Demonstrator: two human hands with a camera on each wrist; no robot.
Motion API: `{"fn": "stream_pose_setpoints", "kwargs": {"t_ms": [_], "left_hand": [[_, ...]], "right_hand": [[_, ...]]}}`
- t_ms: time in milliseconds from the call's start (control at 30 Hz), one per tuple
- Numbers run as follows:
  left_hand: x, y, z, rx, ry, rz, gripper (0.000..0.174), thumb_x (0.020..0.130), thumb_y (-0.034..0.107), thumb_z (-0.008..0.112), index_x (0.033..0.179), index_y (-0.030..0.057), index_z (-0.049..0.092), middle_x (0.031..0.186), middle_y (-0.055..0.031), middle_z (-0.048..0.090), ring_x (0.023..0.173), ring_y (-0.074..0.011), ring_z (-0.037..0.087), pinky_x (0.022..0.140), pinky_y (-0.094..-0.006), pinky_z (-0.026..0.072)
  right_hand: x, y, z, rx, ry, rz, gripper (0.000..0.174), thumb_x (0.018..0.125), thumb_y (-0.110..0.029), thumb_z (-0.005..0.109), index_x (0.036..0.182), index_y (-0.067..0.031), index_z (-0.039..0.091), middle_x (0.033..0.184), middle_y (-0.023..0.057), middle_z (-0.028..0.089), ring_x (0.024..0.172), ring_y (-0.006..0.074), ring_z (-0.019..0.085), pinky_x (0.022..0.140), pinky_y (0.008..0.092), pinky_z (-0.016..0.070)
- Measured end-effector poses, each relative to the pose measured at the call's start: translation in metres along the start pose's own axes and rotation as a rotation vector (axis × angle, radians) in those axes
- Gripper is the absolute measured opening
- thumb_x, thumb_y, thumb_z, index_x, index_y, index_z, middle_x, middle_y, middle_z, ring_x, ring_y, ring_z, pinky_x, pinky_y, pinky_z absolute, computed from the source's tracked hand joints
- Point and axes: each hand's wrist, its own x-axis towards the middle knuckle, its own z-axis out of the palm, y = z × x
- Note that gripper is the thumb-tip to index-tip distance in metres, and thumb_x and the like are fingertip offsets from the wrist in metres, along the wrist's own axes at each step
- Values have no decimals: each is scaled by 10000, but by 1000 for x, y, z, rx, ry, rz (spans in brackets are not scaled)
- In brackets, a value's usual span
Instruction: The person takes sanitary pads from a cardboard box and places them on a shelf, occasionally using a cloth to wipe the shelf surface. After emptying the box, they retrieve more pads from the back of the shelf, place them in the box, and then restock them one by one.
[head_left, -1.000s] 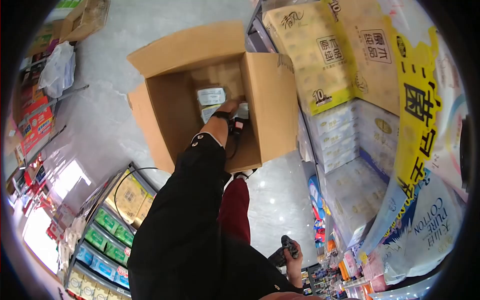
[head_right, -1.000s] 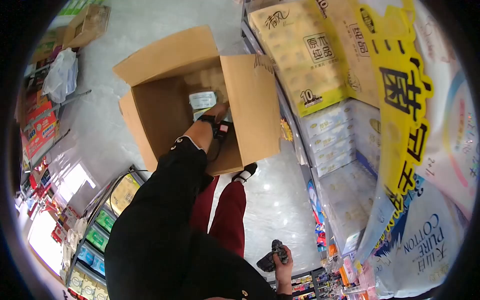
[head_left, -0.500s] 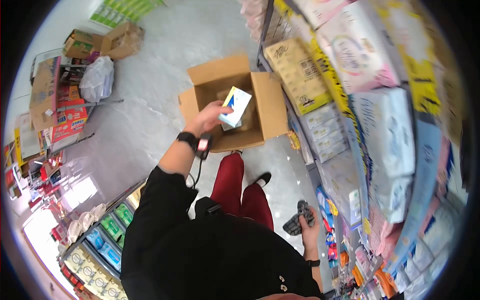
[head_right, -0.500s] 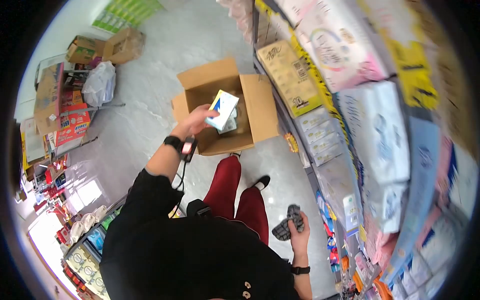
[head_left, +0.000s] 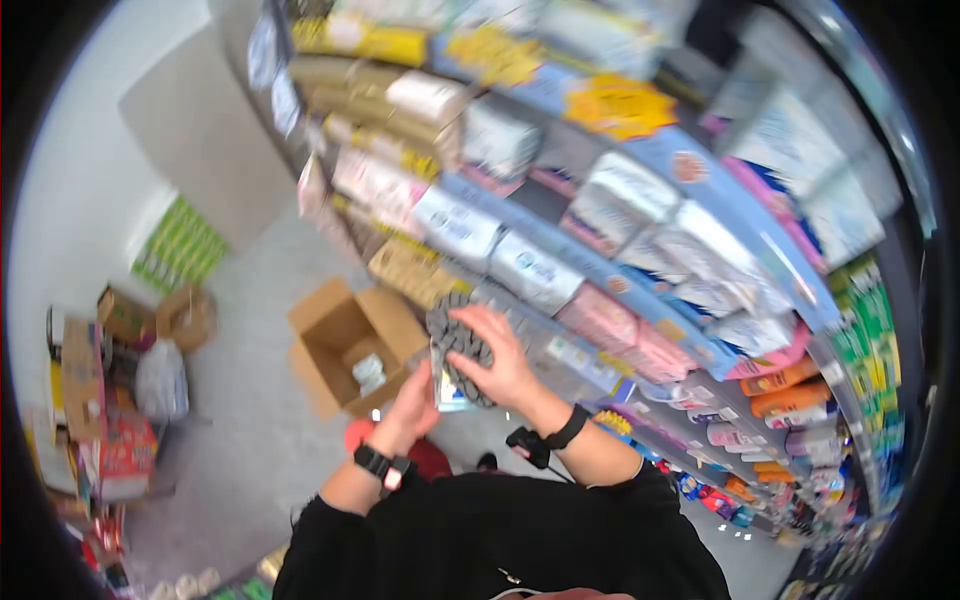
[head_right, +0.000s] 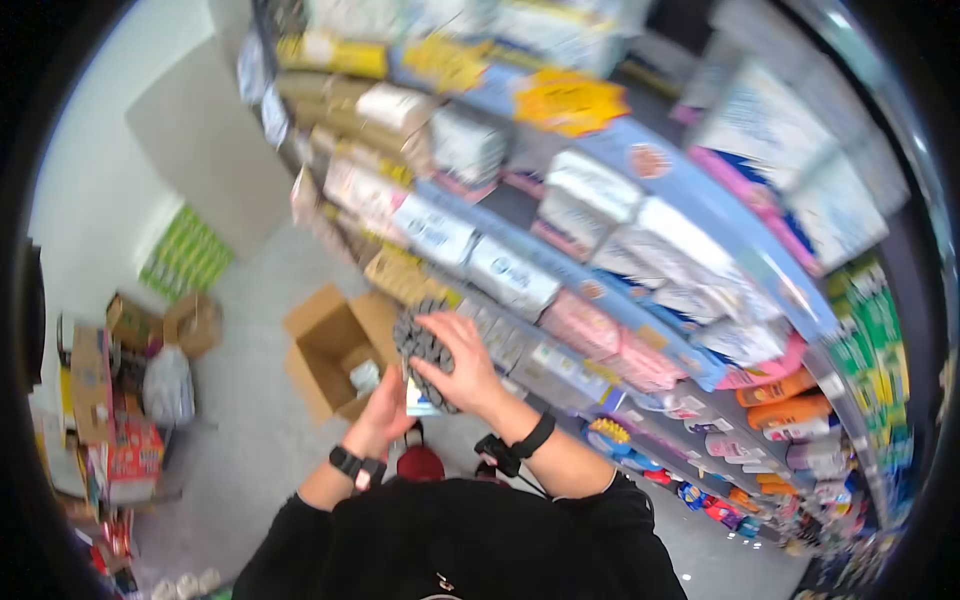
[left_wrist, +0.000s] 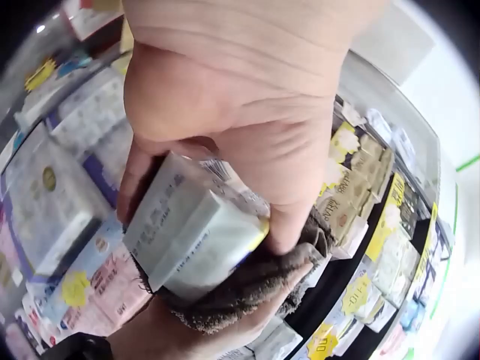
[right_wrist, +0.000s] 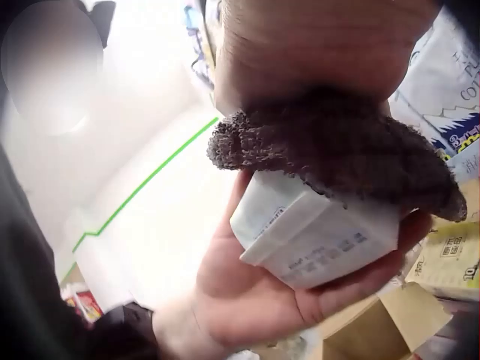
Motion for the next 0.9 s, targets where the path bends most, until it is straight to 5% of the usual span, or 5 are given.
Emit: {"fn": "stream_pose_setpoints", "kwargs": {"t_ms": [233,433,500,733,900], "left_hand": [[23,-25,41,21,69,27,449,980,418,417,1277,94,510,1231,-60,587,1104,-214,582,937,-393,478],[18,4,84,12,-194,-16,514,970,484,380,1241,78,540,1180,-73,614,1036,-209,614,858,-379,522],[-2,4,121,215,164,52,459,984,422,367,1240,79,534,1169,-77,613,1036,-206,612,867,-371,518],[6,6,84,381,60,50,336,1014,205,361,1290,42,462,1201,-77,571,1055,-190,582,875,-357,498],[17,41,84,399,37,171,336,1008,202,389,1288,31,459,1179,-88,579,1029,-189,589,867,-358,496]], "right_hand": [[-52,-16,-40,-88,127,-165,525,711,-153,740,1204,-75,580,1206,172,542,1200,404,442,1023,494,355],[-64,-45,-48,-161,120,-368,588,649,-148,767,1205,-112,581,1213,150,508,1209,423,399,1028,508,352],[-55,-42,-50,-153,142,-339,570,669,-162,757,1209,-115,580,1233,154,493,1214,424,392,1028,503,350],[-8,-36,-54,74,219,37,410,793,-124,640,1189,-43,571,1182,162,568,1144,319,508,985,374,390],[2,-57,-29,-2,286,-22,444,779,-116,661,1205,-43,560,1217,168,544,1177,335,485,1003,390,376]]}}
